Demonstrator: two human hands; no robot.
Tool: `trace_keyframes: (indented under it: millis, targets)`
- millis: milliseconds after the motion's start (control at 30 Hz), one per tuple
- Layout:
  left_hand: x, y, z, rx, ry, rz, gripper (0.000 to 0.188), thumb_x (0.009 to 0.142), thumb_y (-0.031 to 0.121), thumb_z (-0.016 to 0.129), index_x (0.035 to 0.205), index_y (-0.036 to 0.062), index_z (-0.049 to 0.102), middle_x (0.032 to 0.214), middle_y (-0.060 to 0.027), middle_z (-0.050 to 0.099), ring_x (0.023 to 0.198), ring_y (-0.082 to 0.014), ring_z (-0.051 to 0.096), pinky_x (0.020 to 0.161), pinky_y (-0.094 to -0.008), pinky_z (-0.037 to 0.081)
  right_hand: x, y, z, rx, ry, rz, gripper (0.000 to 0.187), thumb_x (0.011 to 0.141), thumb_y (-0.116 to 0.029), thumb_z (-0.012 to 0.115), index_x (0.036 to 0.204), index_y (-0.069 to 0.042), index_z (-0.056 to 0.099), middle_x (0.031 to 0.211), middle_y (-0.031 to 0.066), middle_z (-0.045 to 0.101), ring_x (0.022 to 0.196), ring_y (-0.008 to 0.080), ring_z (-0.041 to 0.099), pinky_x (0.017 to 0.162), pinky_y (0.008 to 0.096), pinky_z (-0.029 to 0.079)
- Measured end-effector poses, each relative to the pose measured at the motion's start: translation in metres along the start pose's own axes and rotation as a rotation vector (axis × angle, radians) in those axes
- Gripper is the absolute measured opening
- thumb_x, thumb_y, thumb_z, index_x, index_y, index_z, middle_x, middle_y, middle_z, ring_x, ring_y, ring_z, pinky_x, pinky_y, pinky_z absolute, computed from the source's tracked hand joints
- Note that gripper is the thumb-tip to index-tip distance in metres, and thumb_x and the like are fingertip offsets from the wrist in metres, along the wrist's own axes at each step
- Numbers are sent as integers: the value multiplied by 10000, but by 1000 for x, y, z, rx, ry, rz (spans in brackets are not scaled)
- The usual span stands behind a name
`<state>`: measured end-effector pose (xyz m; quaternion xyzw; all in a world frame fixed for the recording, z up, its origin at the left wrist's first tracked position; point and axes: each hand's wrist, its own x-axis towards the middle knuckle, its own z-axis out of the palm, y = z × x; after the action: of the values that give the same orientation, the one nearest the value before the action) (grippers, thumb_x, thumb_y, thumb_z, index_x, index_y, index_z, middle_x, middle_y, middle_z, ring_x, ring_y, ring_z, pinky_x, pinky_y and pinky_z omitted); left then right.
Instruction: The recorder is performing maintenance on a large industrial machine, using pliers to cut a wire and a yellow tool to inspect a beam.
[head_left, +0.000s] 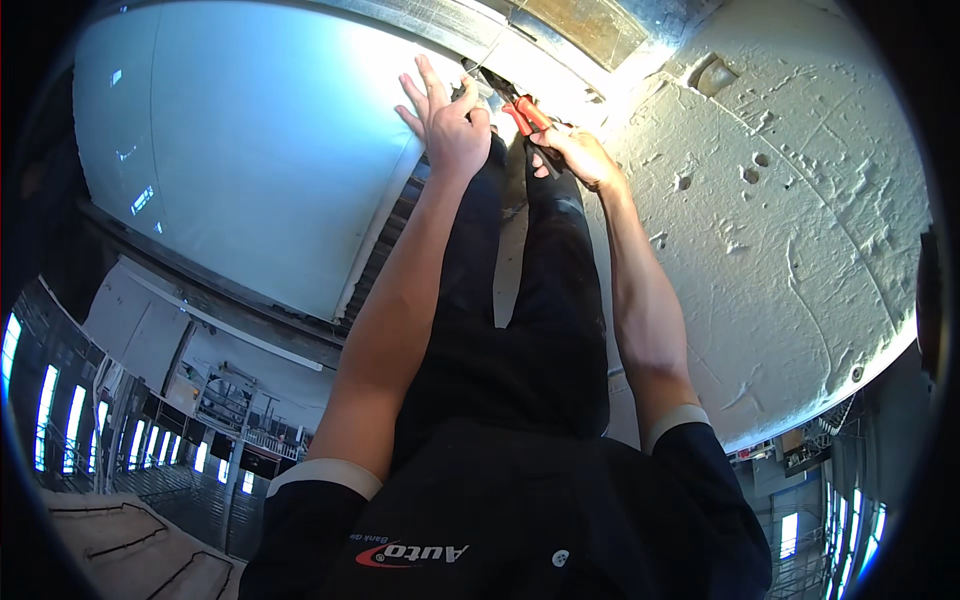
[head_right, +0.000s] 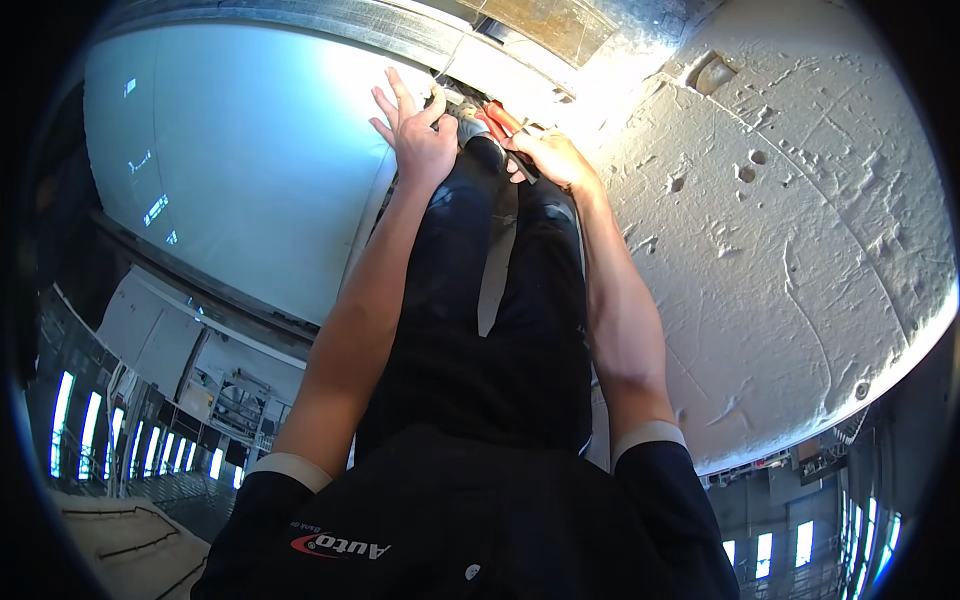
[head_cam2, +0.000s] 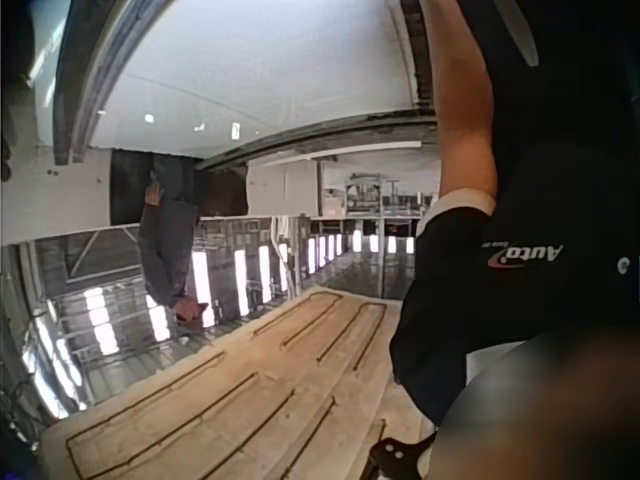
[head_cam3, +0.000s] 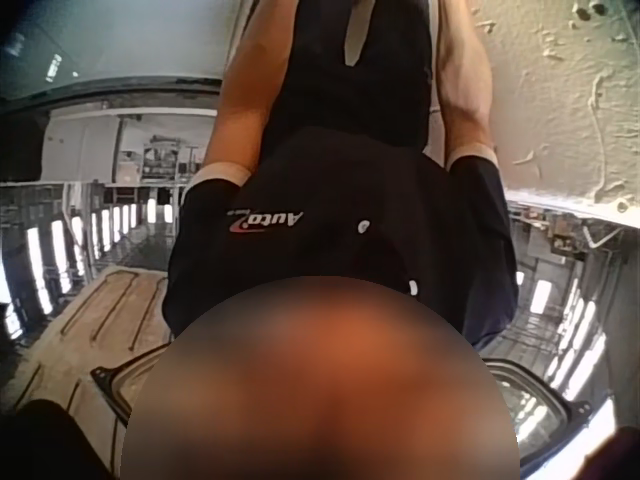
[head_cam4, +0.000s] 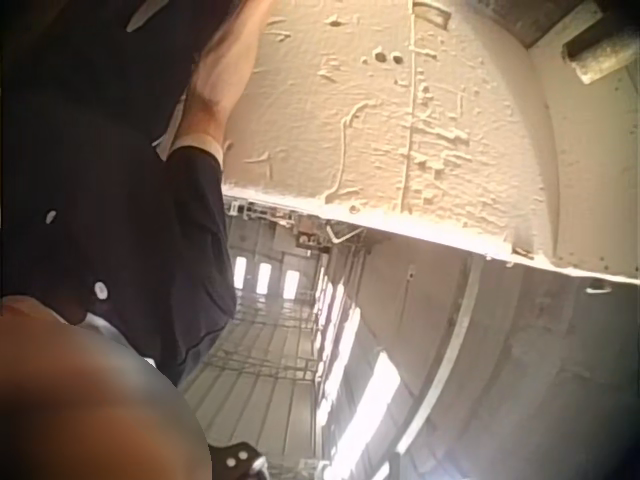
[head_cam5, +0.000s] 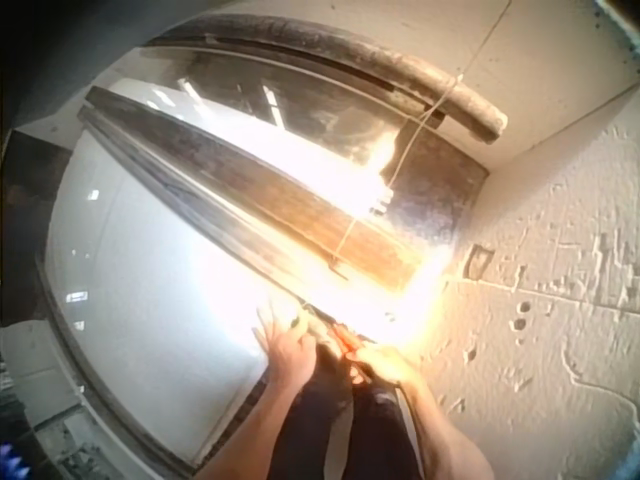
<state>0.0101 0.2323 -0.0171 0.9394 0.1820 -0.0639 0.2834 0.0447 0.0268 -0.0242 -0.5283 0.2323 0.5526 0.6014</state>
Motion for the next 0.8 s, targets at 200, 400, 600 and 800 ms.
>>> trace_keyframes:
  millis: [200, 400, 600, 800]
  targets:
    - [1, 1, 3, -6, 9, 3, 414, 804, 207, 566, 1190, 174, 713, 1632, -230, 136, 1482, -525, 29, 1111, -737, 25, 4, 15, 6, 4, 0, -61, 242, 933, -261, 661, 916, -21, 682, 672, 36, 631, 538, 112, 574, 497, 253, 445]
    - [2, 2, 0, 36, -4, 3, 433, 820, 236, 566, 1224, 162, 701, 1626, -247, 134, 1480, -526, 32, 1105, -743, 33, 8, 44, 32, 118, 108, -168, 247, 945, -276, 678, 845, -50, 680, 626, 10, 603, 492, 88, 532, 469, 248, 418]
    - [15, 4, -4, -57, 102, 3, 378, 824, 224, 624, 1182, 158, 726, 1606, -257, 195, 1483, -496, 95, 1145, -681, 65, 11, 42, 32, 136, 168, -174, 218, 956, -258, 672, 865, -60, 679, 635, -6, 593, 508, 82, 539, 466, 243, 419]
    - [13, 5, -3, -92, 187, 9, 258, 786, 227, 752, 1033, 156, 776, 1590, -214, 281, 1478, -436, 196, 1181, -607, 107, 12, 55, 39, 104, 210, -190, 194, 955, -255, 679, 895, -72, 657, 672, -17, 594, 529, 82, 557, 475, 242, 431]
